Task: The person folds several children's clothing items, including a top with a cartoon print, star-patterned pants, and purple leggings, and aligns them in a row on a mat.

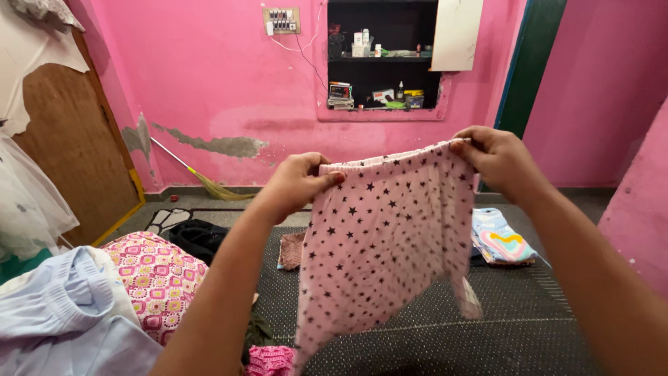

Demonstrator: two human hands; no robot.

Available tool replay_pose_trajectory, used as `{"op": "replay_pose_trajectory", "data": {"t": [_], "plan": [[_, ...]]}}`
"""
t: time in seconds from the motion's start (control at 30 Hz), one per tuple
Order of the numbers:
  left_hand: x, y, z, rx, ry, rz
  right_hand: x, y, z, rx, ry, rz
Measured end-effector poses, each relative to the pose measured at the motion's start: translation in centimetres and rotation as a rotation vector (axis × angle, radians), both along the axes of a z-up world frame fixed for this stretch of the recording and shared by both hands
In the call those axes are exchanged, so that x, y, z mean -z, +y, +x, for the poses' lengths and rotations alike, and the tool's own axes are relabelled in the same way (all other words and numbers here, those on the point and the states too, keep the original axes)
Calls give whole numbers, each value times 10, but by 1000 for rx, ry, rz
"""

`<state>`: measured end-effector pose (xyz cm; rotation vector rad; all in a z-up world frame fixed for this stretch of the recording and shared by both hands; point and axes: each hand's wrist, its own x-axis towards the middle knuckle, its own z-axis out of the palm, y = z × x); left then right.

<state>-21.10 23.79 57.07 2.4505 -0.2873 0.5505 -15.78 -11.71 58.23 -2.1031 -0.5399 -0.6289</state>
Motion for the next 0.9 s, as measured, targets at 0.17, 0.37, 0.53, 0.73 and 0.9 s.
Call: {"op": "replay_pose_trajectory", "data": {"t": [0.17,0.37,0.53,0.73,0.9], "plan": [[9,18,2,986,367,-955,2,-23,1,-431,374,454],[16,-28,21,-64,127,-306,24,19,-7,-14,190,22],[44,-55,21,-81,-88,-255,29,42,-26,-35,204,114],[40,-64,6,-45,-69,-326,24,46,-34,-135,481,174],[43,-80,-1,48,102,-425,26,53,-42,-419,425,-10]]}}
